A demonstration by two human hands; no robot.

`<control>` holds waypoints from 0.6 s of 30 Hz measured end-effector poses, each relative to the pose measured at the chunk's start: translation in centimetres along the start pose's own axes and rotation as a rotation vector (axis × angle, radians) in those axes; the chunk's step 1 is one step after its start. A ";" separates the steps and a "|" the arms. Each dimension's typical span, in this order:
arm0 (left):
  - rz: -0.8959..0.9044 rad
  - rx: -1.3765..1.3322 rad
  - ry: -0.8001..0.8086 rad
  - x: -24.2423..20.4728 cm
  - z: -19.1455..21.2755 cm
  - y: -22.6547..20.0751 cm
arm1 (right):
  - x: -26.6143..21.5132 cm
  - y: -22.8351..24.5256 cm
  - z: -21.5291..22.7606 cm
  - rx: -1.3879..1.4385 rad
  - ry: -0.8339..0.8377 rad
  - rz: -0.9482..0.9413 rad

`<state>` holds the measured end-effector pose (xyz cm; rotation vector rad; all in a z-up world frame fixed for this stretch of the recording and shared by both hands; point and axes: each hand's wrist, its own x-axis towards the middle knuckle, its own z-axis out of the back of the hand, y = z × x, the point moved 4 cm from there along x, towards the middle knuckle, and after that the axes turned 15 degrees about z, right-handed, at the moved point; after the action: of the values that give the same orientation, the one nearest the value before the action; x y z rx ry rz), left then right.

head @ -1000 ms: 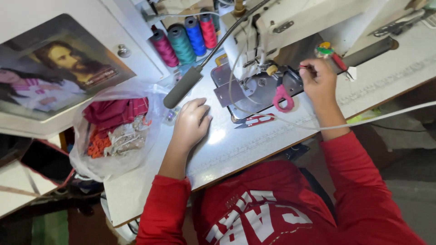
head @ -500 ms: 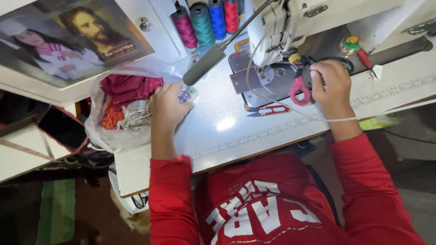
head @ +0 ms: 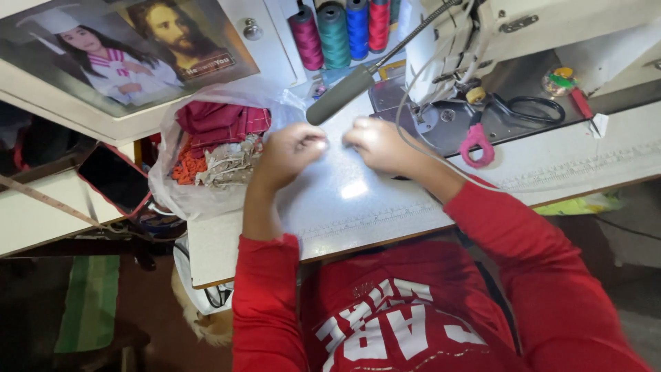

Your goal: Winding thread onto a bobbin using an industrial sewing machine and organizing fabric scraps.

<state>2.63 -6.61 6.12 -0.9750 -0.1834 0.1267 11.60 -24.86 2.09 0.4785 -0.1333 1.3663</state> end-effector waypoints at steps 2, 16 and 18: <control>-0.007 0.191 -0.069 1.0 -0.4 2.0 | 3.1 -2.1 -1.0 0.120 -0.036 -0.074; 0.298 0.512 -0.087 0.6 -2.1 2.9 | 3.8 -1.5 -3.1 0.913 -0.333 -0.591; 0.206 0.510 -0.144 0.6 -2.2 2.5 | 3.7 -1.2 -3.0 0.999 -0.408 -0.635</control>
<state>3.57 -6.91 2.91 -0.4734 -0.1708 0.4132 13.03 -20.42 0.41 1.4922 0.3712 0.6088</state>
